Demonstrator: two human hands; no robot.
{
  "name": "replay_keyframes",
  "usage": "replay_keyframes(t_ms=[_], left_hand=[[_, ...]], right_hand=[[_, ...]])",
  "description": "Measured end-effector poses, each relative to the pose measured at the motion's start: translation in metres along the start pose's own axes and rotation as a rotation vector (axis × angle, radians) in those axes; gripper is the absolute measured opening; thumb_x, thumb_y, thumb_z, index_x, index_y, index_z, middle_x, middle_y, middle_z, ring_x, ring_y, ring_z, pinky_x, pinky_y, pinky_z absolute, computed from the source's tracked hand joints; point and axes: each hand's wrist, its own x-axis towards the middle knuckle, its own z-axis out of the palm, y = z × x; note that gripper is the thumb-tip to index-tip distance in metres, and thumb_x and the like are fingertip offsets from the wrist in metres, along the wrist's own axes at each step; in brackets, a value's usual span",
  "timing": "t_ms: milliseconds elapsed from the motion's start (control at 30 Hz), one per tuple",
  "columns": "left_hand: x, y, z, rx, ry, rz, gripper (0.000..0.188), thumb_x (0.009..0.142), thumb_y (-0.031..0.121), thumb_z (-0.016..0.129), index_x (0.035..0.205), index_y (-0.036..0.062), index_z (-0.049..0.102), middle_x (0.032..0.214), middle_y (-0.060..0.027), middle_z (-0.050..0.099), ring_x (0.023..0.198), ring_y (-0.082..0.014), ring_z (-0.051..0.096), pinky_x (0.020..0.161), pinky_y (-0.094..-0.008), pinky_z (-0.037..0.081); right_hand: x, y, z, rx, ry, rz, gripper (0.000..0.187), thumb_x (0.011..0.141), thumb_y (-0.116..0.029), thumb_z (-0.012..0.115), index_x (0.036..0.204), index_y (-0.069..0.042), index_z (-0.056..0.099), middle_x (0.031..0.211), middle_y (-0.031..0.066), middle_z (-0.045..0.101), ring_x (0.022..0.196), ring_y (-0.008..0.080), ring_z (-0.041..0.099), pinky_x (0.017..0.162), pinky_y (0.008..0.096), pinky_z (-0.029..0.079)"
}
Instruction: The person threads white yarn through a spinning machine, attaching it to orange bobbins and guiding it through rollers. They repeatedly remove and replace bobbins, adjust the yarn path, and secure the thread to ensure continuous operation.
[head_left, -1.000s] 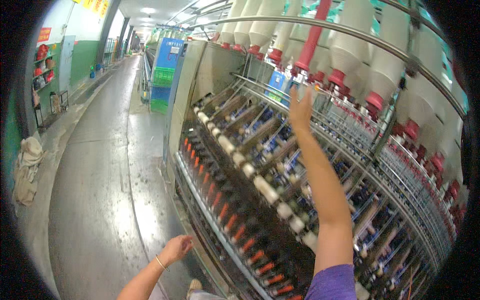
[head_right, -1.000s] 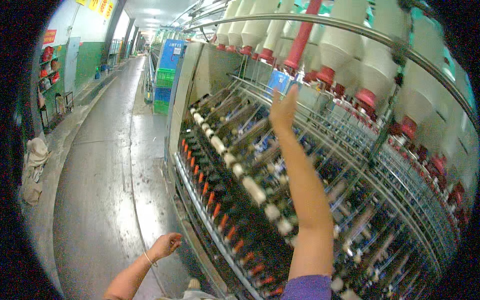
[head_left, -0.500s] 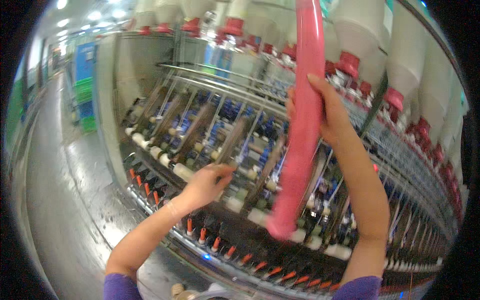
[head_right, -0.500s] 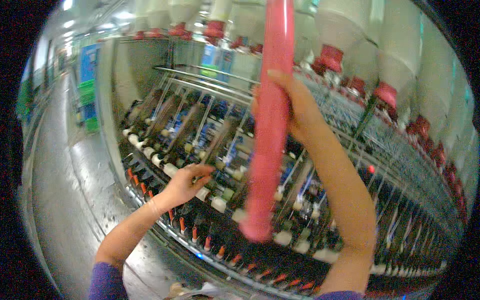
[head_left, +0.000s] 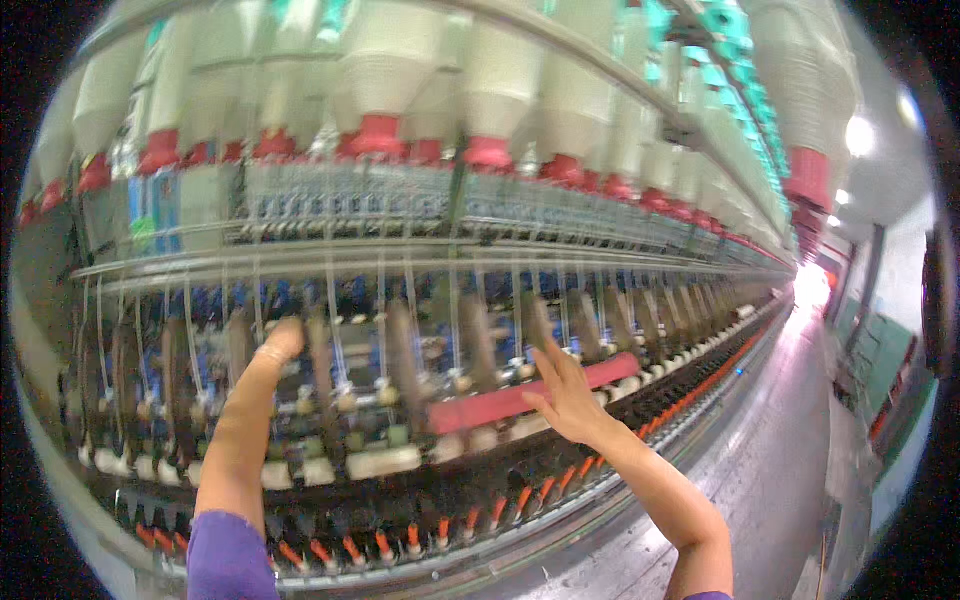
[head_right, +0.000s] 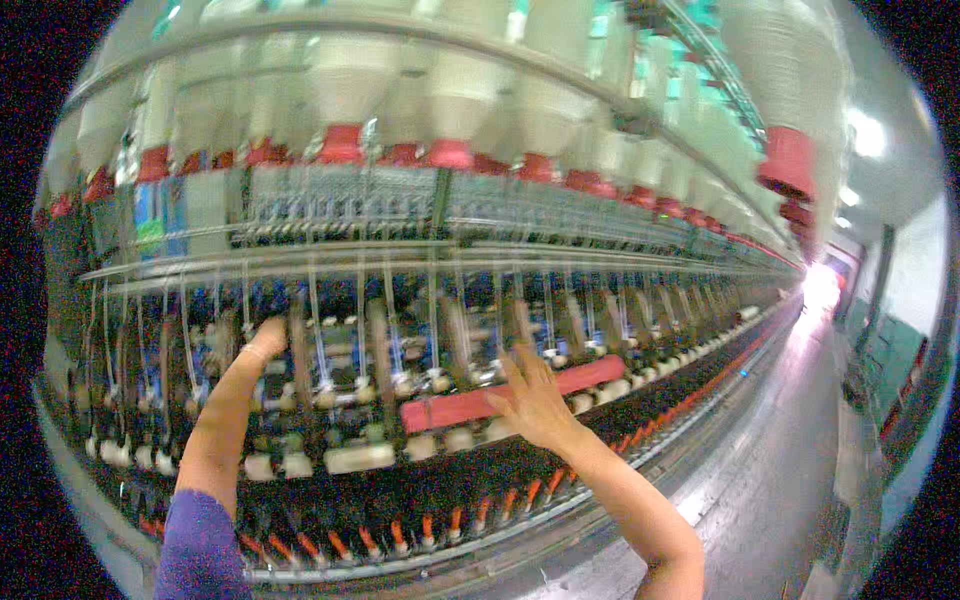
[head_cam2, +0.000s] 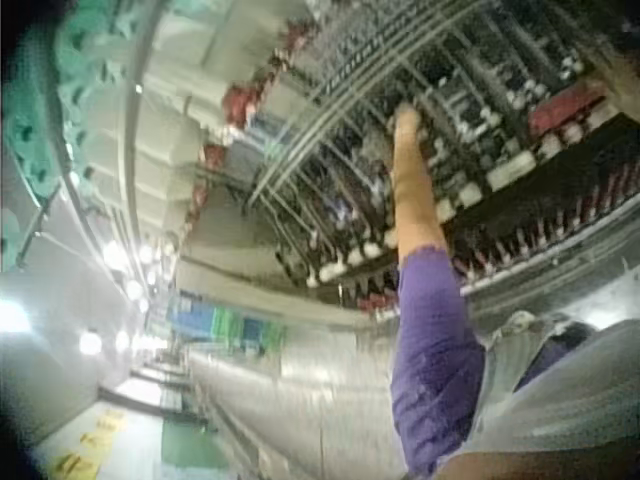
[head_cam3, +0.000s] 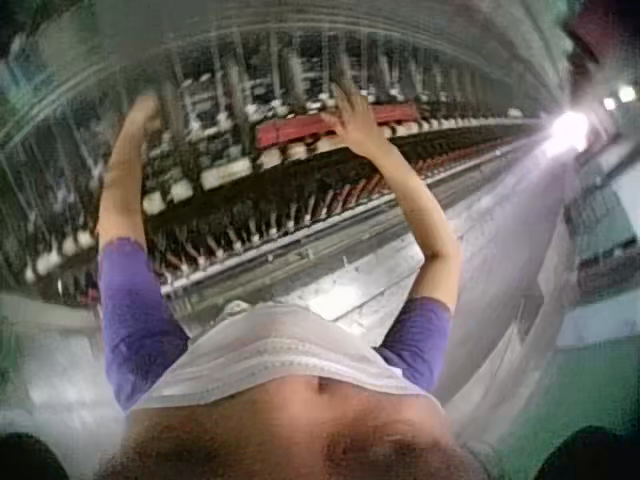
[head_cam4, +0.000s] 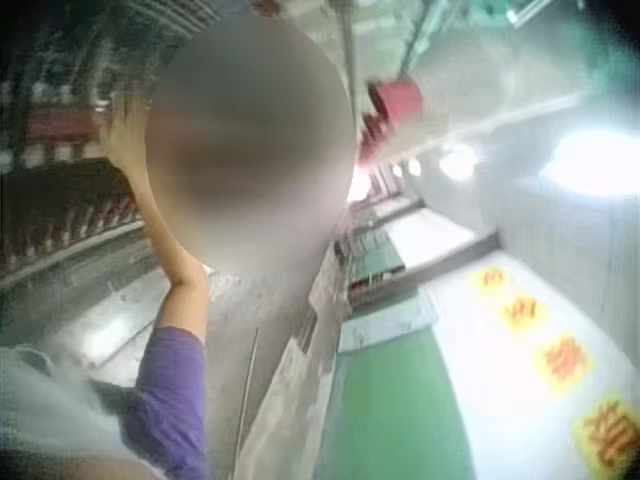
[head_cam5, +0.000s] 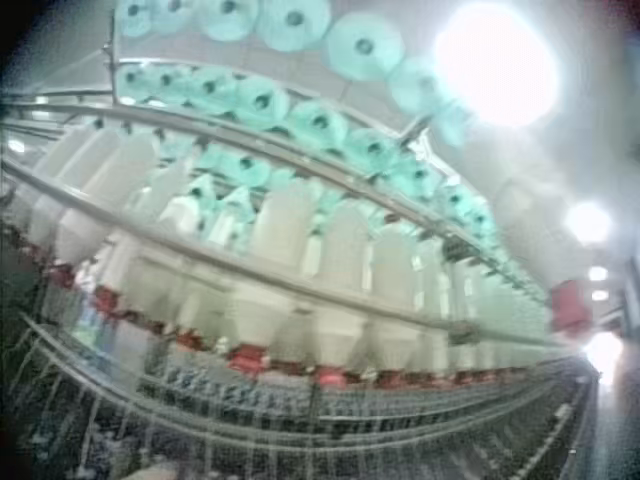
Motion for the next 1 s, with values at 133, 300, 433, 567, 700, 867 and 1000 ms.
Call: replay_keyframes(t_ms=[133, 300, 433, 567, 700, 867, 1000], left_hand=[[-0.02, 0.017, -0.025, 0.419, -0.324, -0.001, 0.045, 0.077, 0.008, 0.049, 0.121, 0.0148, 0.048, 0.135, -0.016, 0.029, 0.122, -0.0354, 0.031, 0.094, -0.0439, 0.036], [-0.059, 0.091, -0.083, 0.21, 0.149, -0.237, 0.054, 0.077, 0.011, 0.052, 0.129, 0.0066, 0.035, 0.137, -0.0176, 0.023, 0.123, -0.0387, 0.025, 0.099, -0.0435, 0.029], [-0.113, 0.148, -0.148, -0.025, 0.775, -0.003, 0.052, 0.073, 0.002, 0.051, 0.123, -0.0006, 0.036, 0.127, -0.0207, 0.033, 0.12, -0.036, 0.029, 0.1, -0.0428, 0.026], [-0.17, 0.234, -0.204, -0.575, 0.747, 0.277, 0.053, 0.074, 0.006, 0.055, 0.124, 0.0013, 0.038, 0.128, -0.0195, 0.036, 0.12, -0.0345, 0.032, 0.101, -0.0393, 0.024], [-0.255, 0.314, -0.18, -1.176, 0.094, 0.563, 0.091, 0.073, 0.031, 0.067, 0.134, -0.0045, 0.008, 0.14, -0.0216, 0.015, 0.131, -0.0275, 0.011, 0.106, -0.0368, 0.013], [-0.337, 0.323, -0.112, -1.69, -0.231, 0.45, 0.107, 0.064, 0.032, 0.075, 0.134, -0.0027, 0.002, 0.136, -0.018, 0.024, 0.127, -0.0247, 0.022, 0.104, -0.0363, 0.02], [-0.361, 0.28, -0.09, -1.67, -0.265, -0.038, 0.1, 0.067, 0.036, 0.074, 0.133, -0.0016, 0.009, 0.131, -0.0176, 0.033, 0.12, -0.0245, 0.034, 0.1, -0.0363, 0.029]], right_hand=[[0.033, -0.056, -0.197, -0.05, 1.043, -0.17, 0.062, 0.076, -0.017, 0.062, 0.125, 0.005, 0.031, 0.122, 0.0152, 0.04, 0.118, 0.0249, 0.036, 0.095, 0.036, 0.033], [0.104, -0.02, -0.319, 0.28, 0.817, 0.405, 0.059, 0.067, -0.035, 0.07, 0.102, 0.005, 0.047, 0.077, 0.008, 0.057, 0.066, 0.0175, 0.057, 0.065, 0.0308, 0.045], [0.126, 0.001, -0.347, 0.394, 0.595, 0.54, 0.036, 0.068, -0.034, 0.066, 0.085, -0.003, 0.055, 0.073, 0.0039, 0.053, 0.06, 0.0126, 0.052, 0.05, 0.025, 0.044], [0.11, -0.017, -0.324, 0.895, 0.722, 0.33, 0.03, 0.076, -0.035, 0.057, 0.088, -0.007, 0.058, 0.076, 0.0009, 0.055, 0.067, 0.0105, 0.053, 0.063, 0.026, 0.043], [0.032, -0.054, -0.135, 1.354, 0.785, 0.402, 0.021, 0.076, -0.018, 0.056, 0.091, -0.005, 0.053, 0.077, 0.004, 0.05, 0.067, 0.0162, 0.049, 0.057, 0.0299, 0.043], [-0.059, -0.171, 0.078, 1.462, 0.183, 0.44, 0.031, 0.075, -0.019, 0.059, 0.1, -0.003, 0.05, 0.086, 0.0056, 0.052, 0.075, 0.0183, 0.051, 0.063, 0.0315, 0.044], [-0.058, -0.236, 0.1, 1.358, -0.152, 0.337, 0.039, 0.075, -0.02, 0.061, 0.107, -0.002, 0.047, 0.094, 0.0068, 0.053, 0.082, 0.02, 0.053, 0.068, 0.0328, 0.045]])
